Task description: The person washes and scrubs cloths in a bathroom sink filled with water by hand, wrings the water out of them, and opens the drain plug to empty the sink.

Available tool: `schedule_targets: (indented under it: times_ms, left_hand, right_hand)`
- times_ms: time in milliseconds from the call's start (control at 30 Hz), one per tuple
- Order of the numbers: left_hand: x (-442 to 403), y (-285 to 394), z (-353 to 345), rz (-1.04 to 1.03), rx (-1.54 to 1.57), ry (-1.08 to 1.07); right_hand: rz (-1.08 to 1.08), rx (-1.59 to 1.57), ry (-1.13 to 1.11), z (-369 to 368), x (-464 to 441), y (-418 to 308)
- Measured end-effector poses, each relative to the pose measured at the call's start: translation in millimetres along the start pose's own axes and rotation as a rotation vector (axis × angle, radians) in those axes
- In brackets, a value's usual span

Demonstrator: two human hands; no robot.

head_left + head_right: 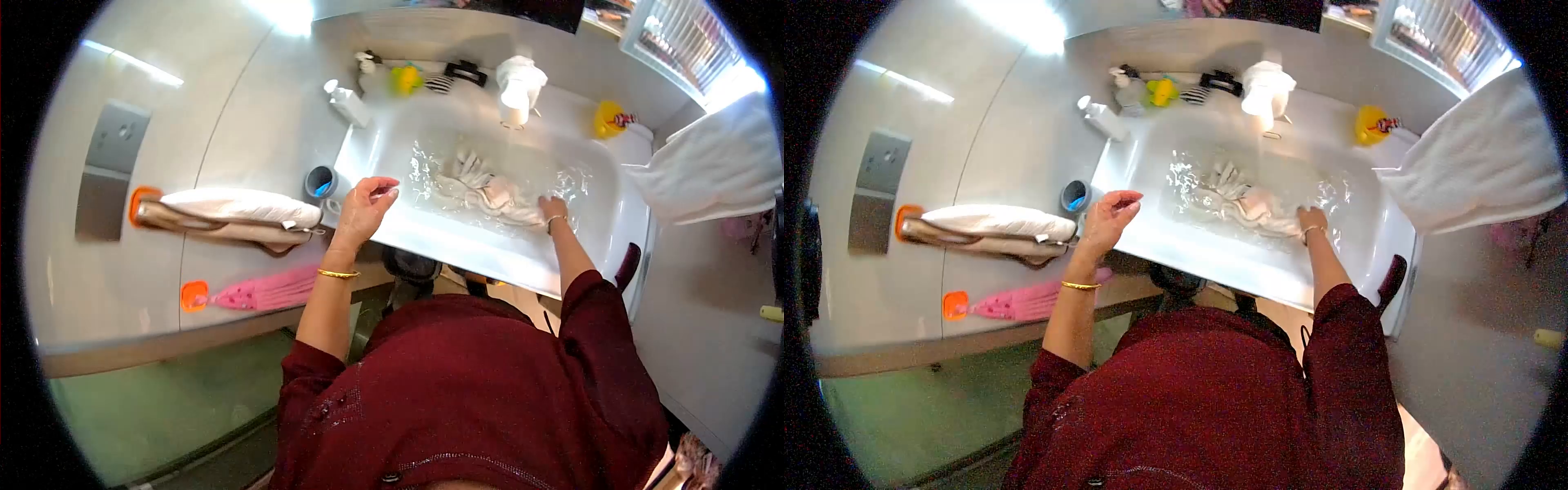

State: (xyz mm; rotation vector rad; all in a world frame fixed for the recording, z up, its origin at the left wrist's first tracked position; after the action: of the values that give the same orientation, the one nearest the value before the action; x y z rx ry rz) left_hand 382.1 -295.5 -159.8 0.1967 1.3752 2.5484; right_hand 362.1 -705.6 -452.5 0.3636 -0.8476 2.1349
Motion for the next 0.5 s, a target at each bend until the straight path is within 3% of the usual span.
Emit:
schedule_targets:
  times_ms: [67, 167, 267, 367, 433, 467, 500]
  left_hand:
    - [-10.7, -18.8, -16.4, 0.182, 0.225, -0.109]
    - [-27.4, -53.0, -42.2, 0.416, 0.484, -0.106]
    - [-44.7, -84.0, -78.7, 0.567, 0.708, -0.139]
    - [-64.8, -89.5, -121.1, 0.669, 0.880, -0.105]
    - [-82.1, -78.7, -143.6, 0.798, 0.906, -0.032]
    - [-91.2, -100.3, -153.6, 0.663, 1.060, -0.176]
    - [-97.8, -126.8, -172.8, 0.462, 1.184, -0.126]
  right_hand:
    - [-0.033, -0.081, 0.080, 10.5, -11.2, 11.0]
    - [-0.142, -0.104, 0.075, 20.4, 6.6, -6.0]
    - [0.074, 0.000, -0.013, -24.7, 18.8, -40.5]
    - [0.322, -0.265, 0.006, -37.3, 81.4, -134.0]
    - [0.459, -0.478, -0.209, -0.5, 151.4, -193.8]
    - [0.504, -0.599, -0.256, 4.6, 175.5, -212.8]
    - [0.642, -0.517, -0.239, 11.8, 191.2, -226.9]
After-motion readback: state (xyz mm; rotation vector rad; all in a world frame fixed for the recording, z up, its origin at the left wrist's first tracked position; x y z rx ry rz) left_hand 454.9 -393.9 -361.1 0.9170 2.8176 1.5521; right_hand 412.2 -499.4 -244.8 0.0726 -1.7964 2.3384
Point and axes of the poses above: each hand's wrist, its own x-axis away from the middle knuckle, its own z-axis out of the back of the hand, y = z × x, the point moved 3 cm from there along -x, towards the middle knuckle, and after that the axes turned 8 degrees about -z, right-handed, at the moved point
